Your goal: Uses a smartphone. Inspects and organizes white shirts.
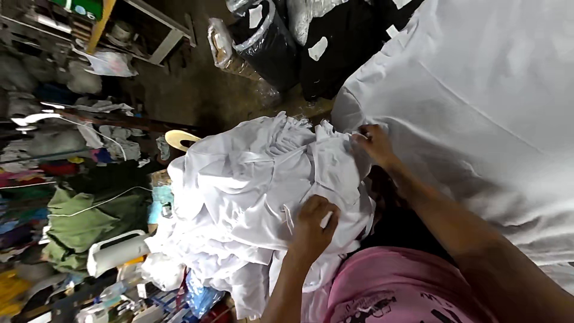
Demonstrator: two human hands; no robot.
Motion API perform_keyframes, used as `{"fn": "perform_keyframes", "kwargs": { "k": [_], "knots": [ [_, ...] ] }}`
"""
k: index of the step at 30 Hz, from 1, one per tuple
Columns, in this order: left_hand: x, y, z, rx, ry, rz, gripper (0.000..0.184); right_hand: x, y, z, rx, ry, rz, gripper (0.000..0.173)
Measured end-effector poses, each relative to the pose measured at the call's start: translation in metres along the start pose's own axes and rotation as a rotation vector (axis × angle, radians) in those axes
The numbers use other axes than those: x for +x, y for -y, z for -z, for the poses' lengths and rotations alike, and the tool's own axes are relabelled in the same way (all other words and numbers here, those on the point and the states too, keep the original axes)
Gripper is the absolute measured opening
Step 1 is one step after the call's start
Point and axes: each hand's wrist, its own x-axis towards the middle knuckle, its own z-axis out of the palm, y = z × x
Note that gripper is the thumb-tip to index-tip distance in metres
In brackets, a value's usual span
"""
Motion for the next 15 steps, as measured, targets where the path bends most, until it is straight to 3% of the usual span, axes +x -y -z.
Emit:
{"fn": "perform_keyframes", "kwargs": {
  "k": [2,5,7,10,12,15],
  "knots": [
    [-0.002,0.0,0.0,-0.168,0.225,0.031,0.025,0.019,-0.045,0.015,0.142,0.022,-0.325,0.063],
    [-0.002,0.005,-0.004,-0.292,0.302,0.1,0.029,0.011,-0.066,0.023,0.174,0.169,-0.459,0.042],
    [-0.001,0.009,-0.005,-0.343,0.263,0.208,0.03,-0.013,-0.036,0.032,0.151,0.113,-0.345,0.029],
    [0.006,0.012,-0.001,-0.602,0.154,0.405,0.042,-0.062,0.034,0.031,0.171,-0.003,-0.149,0.027],
    [0.015,0.011,0.0,-0.705,-0.036,0.516,0.046,-0.116,0.071,0.013,0.101,0.27,0.035,0.024],
    [0.035,0.011,0.005,-0.515,-0.278,0.485,0.038,-0.163,0.072,-0.026,-0.219,0.763,0.375,0.033]
  ]
}}
